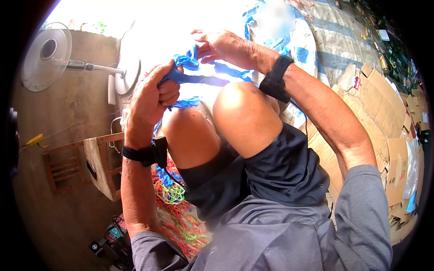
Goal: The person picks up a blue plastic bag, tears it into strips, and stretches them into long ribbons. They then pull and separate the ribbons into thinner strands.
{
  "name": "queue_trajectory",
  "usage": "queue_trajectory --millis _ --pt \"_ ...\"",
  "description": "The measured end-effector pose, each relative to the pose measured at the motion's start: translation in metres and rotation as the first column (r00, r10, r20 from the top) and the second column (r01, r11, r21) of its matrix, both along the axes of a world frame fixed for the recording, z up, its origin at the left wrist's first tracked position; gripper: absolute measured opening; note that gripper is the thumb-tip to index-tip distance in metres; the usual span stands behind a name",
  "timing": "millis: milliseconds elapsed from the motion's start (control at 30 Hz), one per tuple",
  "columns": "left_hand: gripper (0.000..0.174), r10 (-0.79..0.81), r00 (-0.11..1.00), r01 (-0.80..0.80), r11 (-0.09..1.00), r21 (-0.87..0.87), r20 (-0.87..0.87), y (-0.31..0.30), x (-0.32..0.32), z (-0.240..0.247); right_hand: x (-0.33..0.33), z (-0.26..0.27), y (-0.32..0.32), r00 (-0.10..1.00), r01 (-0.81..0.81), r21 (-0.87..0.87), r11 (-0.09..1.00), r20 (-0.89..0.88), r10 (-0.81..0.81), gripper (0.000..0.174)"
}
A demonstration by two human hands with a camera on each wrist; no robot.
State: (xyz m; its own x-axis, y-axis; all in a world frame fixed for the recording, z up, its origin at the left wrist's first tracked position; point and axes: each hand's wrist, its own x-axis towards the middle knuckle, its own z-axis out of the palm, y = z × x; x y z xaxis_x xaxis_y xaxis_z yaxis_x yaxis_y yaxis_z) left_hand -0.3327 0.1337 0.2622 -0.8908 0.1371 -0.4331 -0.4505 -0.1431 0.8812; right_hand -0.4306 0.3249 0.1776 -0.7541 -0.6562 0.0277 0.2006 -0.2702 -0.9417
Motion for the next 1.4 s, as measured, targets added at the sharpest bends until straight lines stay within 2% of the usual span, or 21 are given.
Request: queue_trajectory --millis 67,100,233,333,367,433,467,500,533,667,733,767,800,900,1000,1067,1133,1200,1267,1300,1400 --pt "0.026 0.031 0.999 -0.031 0.999 0.011 0.015 0.0 0.0 0.002 0.009 0.012 0.0 0.993 -0.099 0.099 0.99 -0.062 0.105 0.059" --pt "0.026 0.03 0.999 -0.031 0.999 0.011 0.015 -0.002 0.0 0.001 0.007 0.008 0.0 0.962 -0.105 0.153 0.983 -0.236 0.139 0.059" --pt "0.026 0.022 0.999 -0.024 0.996 0.085 0.029 -0.013 -0.002 -0.006 0.006 -0.003 -0.002 0.935 -0.115 0.142 0.983 -0.318 0.155 0.058" --pt "0.026 0.029 0.999 -0.034 0.992 0.124 0.046 -0.015 -0.002 -0.009 0.006 -0.003 0.002 0.888 -0.077 0.185 0.98 -0.433 0.152 0.029" --pt "0.026 0.033 0.998 -0.04 0.99 0.138 0.051 -0.015 -0.002 -0.008 0.004 -0.006 0.002 0.888 -0.076 0.184 0.98 -0.435 0.15 0.029" --pt "0.026 0.032 0.998 -0.04 0.99 0.132 0.055 -0.015 -0.001 -0.008 0.002 -0.005 0.0 0.756 0.008 0.211 0.977 -0.642 0.132 0.029" --pt "0.026 0.032 0.998 -0.04 0.991 0.128 0.061 -0.014 0.0 -0.008 0.004 0.0 0.0 0.756 0.008 0.211 0.978 -0.641 0.132 0.029" --pt "0.026 0.032 0.998 -0.04 0.991 0.128 0.062 -0.015 0.0 -0.008 0.008 0.004 0.001 0.899 -0.026 0.167 0.986 -0.428 0.097 0.04" --pt "0.027 0.024 0.997 -0.034 0.991 0.133 0.071 -0.015 0.0 -0.009 0.012 0.01 0.001 0.981 -0.048 0.115 0.992 -0.183 0.069 0.055" --pt "0.027 -0.006 0.996 -0.007 0.989 0.145 0.089 -0.017 0.001 -0.012 0.008 0.004 0.005 0.987 -0.127 0.006 0.992 -0.095 0.127 0.054" --pt "0.027 -0.006 0.997 -0.004 0.992 0.126 0.08 -0.018 0.001 -0.014 0.009 0.005 0.007 0.991 -0.131 -0.086 0.988 0.028 0.133 0.051" --pt "0.027 -0.007 0.997 -0.001 0.994 0.107 0.071 -0.017 0.001 -0.014 0.01 0.007 0.008 0.991 -0.12 -0.055 0.991 0.059 0.123 0.049" --pt "0.027 -0.005 0.997 -0.002 0.994 0.107 0.071 -0.017 0.002 -0.014 0.011 0.01 0.011 0.99 -0.122 -0.056 0.991 0.059 0.125 0.049" --pt "0.026 0.039 0.999 -0.041 0.998 0.045 0.037 -0.015 0.002 -0.013 0.018 0.019 0.015 0.992 -0.052 0.169 0.984 -0.106 0.071 0.049" --pt "0.026 0.059 0.997 -0.058 0.998 -0.022 0.039 -0.015 0.004 -0.014 0.02 0.016 0.023 0.978 -0.016 0.226 0.974 -0.199 0.062 0.05" --pt "0.025 0.061 0.998 -0.06 0.995 -0.084 0.01 -0.015 0.005 -0.017 0.018 0.025 0.028 0.986 -0.029 0.235 0.972 -0.15 0.066 0.053" --pt "0.025 0.031 1.0 -0.031 0.997 -0.076 0.001 -0.018 0.005 -0.02 0.014 0.025 0.035 0.968 -0.021 0.289 0.957 -0.233 0.091 0.054" --pt "0.024 -0.003 1.0 0.003 0.997 -0.071 -0.008 -0.02 0.003 -0.026 0.017 0.025 0.033 0.964 0.006 0.255 0.967 -0.259 0.063 0.054" --pt "0.025 0.013 0.998 -0.027 0.974 -0.224 -0.063 -0.019 0.001 -0.03 0.018 0.026 0.034 0.983 0.05 0.302 0.952 -0.184 0.007 0.052" --pt "0.025 0.016 0.998 -0.03 0.974 -0.223 -0.065 -0.019 0.002 -0.031 0.015 0.016 0.032 0.984 0.101 0.295 0.95 -0.173 -0.051 0.046" --pt "0.027 -0.008 0.999 0.004 0.994 -0.106 -0.04 -0.014 0.006 -0.027 0.014 0.021 0.026 0.982 0.115 0.334 0.935 -0.18 -0.057 0.041"
